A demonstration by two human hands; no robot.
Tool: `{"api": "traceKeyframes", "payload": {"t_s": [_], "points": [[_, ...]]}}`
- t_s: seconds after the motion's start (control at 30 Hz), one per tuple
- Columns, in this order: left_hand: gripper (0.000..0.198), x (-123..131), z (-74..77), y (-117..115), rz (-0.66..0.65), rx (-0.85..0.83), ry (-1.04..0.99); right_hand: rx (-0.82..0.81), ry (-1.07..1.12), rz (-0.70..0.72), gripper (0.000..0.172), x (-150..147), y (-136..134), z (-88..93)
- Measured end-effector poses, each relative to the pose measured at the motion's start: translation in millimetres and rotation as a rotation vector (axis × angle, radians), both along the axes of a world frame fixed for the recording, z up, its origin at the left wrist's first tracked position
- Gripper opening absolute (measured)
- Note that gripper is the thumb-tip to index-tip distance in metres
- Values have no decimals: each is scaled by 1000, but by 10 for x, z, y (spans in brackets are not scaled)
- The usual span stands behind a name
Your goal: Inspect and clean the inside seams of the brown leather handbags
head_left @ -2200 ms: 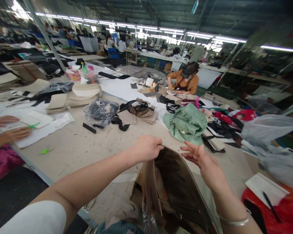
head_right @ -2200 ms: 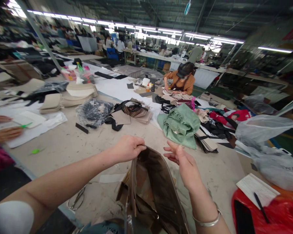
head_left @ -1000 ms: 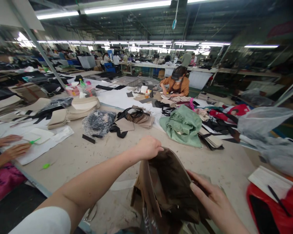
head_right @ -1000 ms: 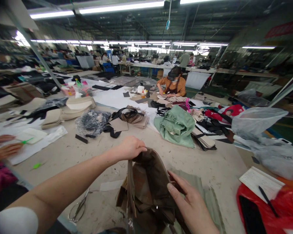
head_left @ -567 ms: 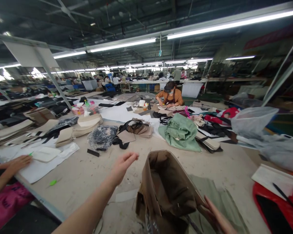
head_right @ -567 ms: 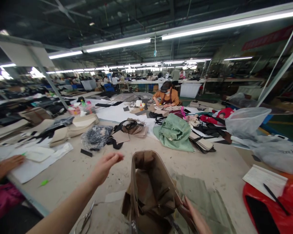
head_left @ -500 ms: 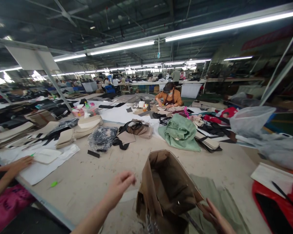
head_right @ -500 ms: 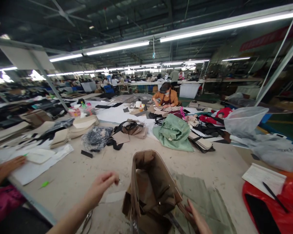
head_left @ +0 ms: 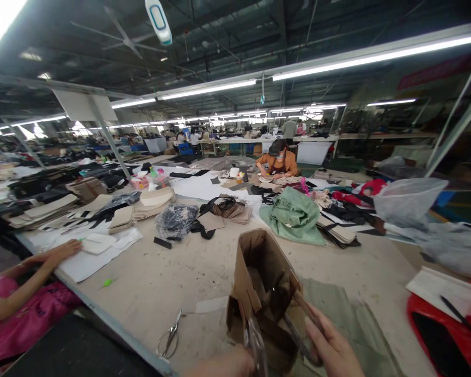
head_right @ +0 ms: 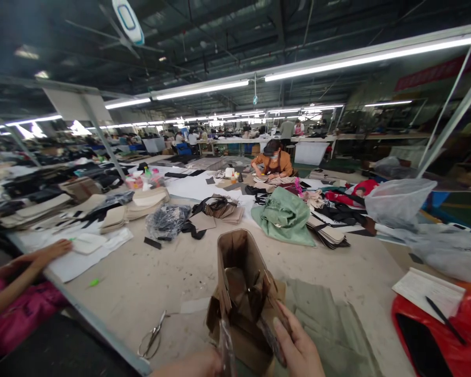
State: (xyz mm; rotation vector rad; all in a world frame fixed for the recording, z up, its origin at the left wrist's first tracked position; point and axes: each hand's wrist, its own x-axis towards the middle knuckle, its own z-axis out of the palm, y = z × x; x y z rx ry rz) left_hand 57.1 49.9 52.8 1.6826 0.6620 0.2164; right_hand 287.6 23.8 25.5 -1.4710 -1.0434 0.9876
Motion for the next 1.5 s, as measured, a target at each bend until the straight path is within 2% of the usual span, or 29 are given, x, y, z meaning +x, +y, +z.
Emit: {"api": "traceKeyframes", "payload": {"t_s": [0.07,0.13,0.2,0.27,0.33,0.4,0.43,0.53,0.6,0.67,0.77,0.83,0.87,0.93,1.0,1.07,1.1,1.17,1.2,1.3,1.4,1.5], "points": [[29,-113,202,87,56,-18,-6,-30,114,25,60,-44,73,180],[29,-269,499,273,130,-63,-69,-10,228,45,63,-55,182,395],[30,-420,843,522,211,-70,-213,51,330,78,61,-31,328,647],[26,-520,1177,765,322,-205,-411,87,407,123,55,10,498,936],[22,-532,1462,950,399,-339,-579,115,459,172,51,42,687,1253],[13,-436,1674,1067,420,-420,-638,128,441,221,46,34,907,1566],[11,-349,1750,1107,419,-443,-650,153,397,248,41,8,1034,1704],[30,11,1873,1195,379,-519,-644,254,130,329,25,-159,1449,2000],[37,254,1893,1241,367,-564,-651,306,-91,336,29,-313,1669,2113],[38,429,1890,1271,387,-574,-697,415,-366,340,32,-443,1756,2202],[35,516,1858,1298,450,-546,-806,606,-689,259,34,-480,1611,2284],[30,483,1819,1324,483,-535,-865,693,-769,148,36,-356,1401,2225],[28,455,1797,1342,502,-532,-884,709,-770,70,36,-251,1290,2139],[27,401,1758,1382,545,-527,-908,663,-691,-102,36,20,1090,1842],[27,371,1737,1415,575,-520,-923,459,-537,-197,37,292,932,1395],[27,376,1736,1429,584,-515,-932,185,-419,-166,44,456,789,876],[27,393,1740,1427,589,-514,-932,40,-348,-86,49,476,715,625],[27,447,1753,1403,612,-519,-918,-201,-133,73,57,398,566,208],[28,479,1759,1382,629,-523,-909,-249,-96,107,55,317,502,57],[29,574,1763,1292,659,-537,-895,-299,-44,139,45,53,424,-185],[30,632,1747,1183,640,-545,-900,-296,-104,98,38,-73,504,-259],[31,652,1728,1090,647,-532,-886,-255,-228,54,33,-59,603,-294]]}}
